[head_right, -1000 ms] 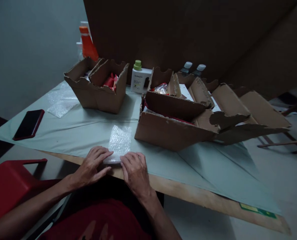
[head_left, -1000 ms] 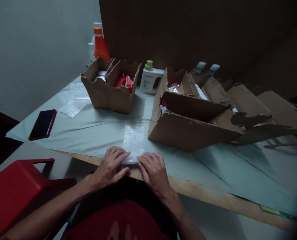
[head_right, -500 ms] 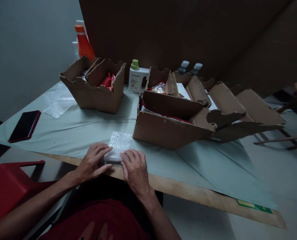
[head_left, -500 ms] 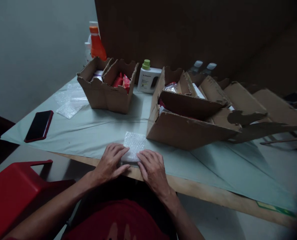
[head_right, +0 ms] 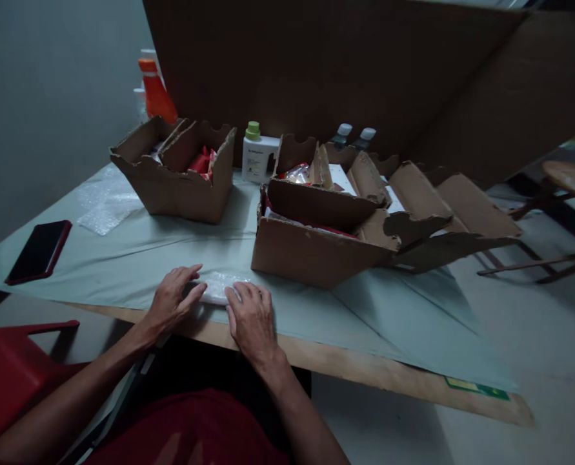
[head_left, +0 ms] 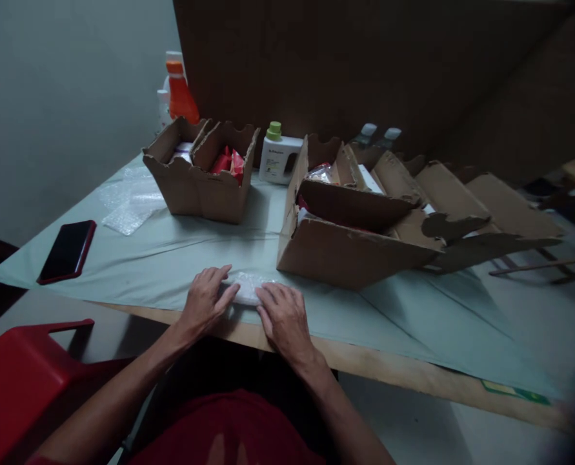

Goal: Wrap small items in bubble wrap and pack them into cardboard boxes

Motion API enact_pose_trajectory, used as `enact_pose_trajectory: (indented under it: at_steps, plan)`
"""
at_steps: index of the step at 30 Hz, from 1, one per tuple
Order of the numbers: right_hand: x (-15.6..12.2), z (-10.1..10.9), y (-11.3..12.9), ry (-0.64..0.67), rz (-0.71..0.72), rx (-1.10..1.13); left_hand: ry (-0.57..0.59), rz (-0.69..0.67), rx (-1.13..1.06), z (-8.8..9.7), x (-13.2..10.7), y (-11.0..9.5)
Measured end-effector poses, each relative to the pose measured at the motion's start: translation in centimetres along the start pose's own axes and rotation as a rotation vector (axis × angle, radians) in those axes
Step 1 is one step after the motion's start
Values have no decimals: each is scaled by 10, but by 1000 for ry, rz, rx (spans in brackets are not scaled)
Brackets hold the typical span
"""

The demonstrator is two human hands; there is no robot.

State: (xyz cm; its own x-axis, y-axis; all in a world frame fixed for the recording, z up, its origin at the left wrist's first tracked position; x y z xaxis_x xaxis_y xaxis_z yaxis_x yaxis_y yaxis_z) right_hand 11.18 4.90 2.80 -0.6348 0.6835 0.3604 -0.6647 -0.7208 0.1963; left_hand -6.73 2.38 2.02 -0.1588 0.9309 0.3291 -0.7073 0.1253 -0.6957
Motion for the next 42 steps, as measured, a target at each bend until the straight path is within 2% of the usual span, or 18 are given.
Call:
enact_pose_trajectory:
  at_steps: [3,6,9,12,15,17,20,23,25,27,29,31,32,34,36,38,40,42]
  plan:
    - [4,3,-16,-92,-167,208,6,185,-228,11,-19,0]
    - [-5,3,-23,-115,-399,532,92,354,-469,-2,-39,-9]
    - [-19,-4,-12,3,-504,896,179,370,-708,-27,-45,-30]
    - [-35,5,-12,64,-511,949,202,359,-797,-42,-39,-44]
    - [-47,28,-30,93,-485,837,245,261,-638,-45,-34,-52]
    - [-52,42,-41,187,-465,844,323,134,-513,-48,-35,-60]
    - [-54,56,-47,339,-384,787,429,-60,-419,-55,-39,-76]
    - [-52,68,-48,388,-278,591,535,-191,-372,-58,-35,-92]
    - [-51,80,-52,389,-228,463,525,-271,-362,-50,-19,-102]
    - [-51,101,-59,390,-180,388,395,-398,-319,-32,10,-117]
    - [-51,132,-72,330,-150,369,221,-558,-202,-13,46,-135]
    - [-49,174,-94,133,-201,326,103,-694,-59,-5,82,-155]
    - [-49,197,-109,-26,-271,278,91,-738,8,-6,99,-163]
    - [-52,239,-138,-380,-465,149,156,-765,137,-17,126,-176]
    - [-51,265,-158,-603,-603,27,259,-732,233,-31,142,-180]
    - [-32,273,-168,-616,-593,-69,312,-714,267,-40,145,-180]
    - [0,267,-170,-492,-456,-127,301,-737,238,-42,140,-179]
    - [33,251,-170,-340,-288,-145,279,-765,188,-41,135,-178]
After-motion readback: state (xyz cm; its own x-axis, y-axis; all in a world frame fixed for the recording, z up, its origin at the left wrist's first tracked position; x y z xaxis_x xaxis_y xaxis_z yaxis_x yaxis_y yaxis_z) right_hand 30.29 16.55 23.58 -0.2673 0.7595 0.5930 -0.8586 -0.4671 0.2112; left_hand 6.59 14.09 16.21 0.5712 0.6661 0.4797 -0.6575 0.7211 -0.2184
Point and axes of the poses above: each hand's wrist, its own x-axis towards the middle knuckle, its own z-axis out of the back of the hand, y = z × x, the point moved 6 cm from there along x, towards the middle knuckle, and after that the axes turned 8 degrees about -x, right-handed, at the moved point
